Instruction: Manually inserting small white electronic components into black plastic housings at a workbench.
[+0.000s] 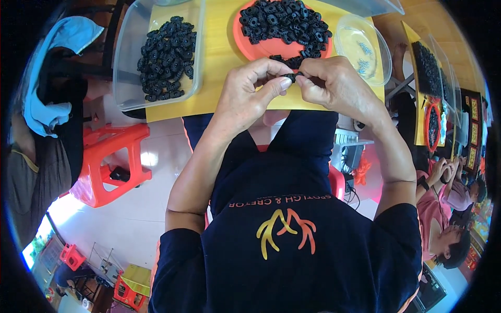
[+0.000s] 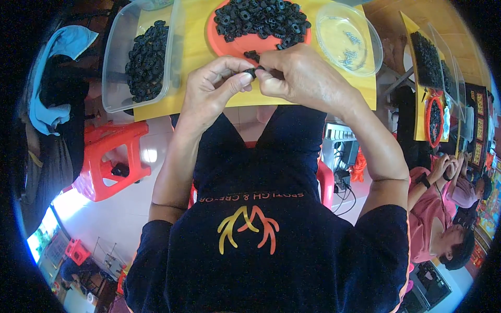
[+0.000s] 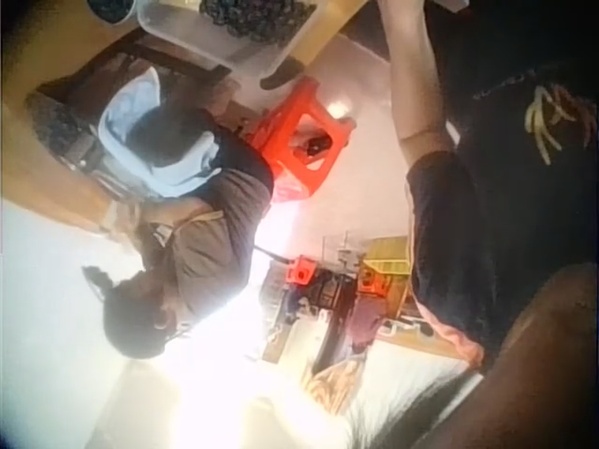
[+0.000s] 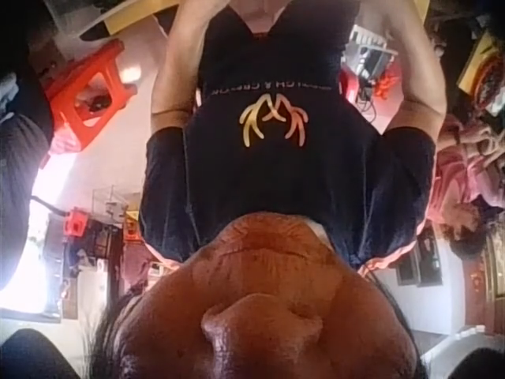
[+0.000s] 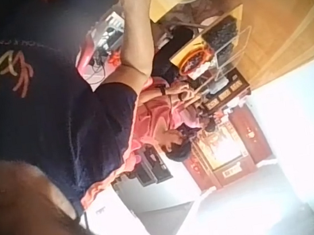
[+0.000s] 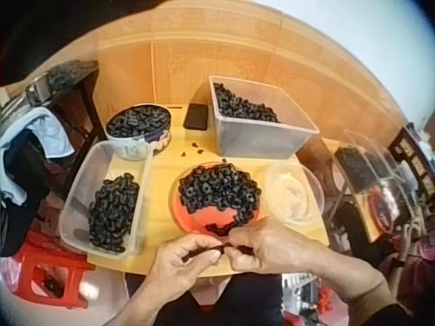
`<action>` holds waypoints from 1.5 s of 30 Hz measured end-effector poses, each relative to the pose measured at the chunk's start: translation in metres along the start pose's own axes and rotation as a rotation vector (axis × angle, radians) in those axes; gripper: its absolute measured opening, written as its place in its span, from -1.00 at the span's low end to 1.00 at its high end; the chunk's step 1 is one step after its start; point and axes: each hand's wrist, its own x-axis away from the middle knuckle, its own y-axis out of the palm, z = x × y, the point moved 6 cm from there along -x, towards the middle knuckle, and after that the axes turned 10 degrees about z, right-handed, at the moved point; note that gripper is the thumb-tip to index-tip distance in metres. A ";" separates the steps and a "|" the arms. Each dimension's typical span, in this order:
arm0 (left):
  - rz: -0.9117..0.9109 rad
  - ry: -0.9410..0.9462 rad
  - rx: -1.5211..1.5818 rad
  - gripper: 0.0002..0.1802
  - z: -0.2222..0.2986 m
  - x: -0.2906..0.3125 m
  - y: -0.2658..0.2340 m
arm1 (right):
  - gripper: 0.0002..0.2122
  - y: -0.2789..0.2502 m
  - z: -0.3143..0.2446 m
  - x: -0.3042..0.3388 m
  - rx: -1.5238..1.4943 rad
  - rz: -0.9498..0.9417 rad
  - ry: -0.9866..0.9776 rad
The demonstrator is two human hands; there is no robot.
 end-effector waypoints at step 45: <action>-0.074 0.127 0.022 -0.83 -0.003 -0.010 -0.007 | -0.62 0.022 0.024 0.017 -0.687 -0.281 0.378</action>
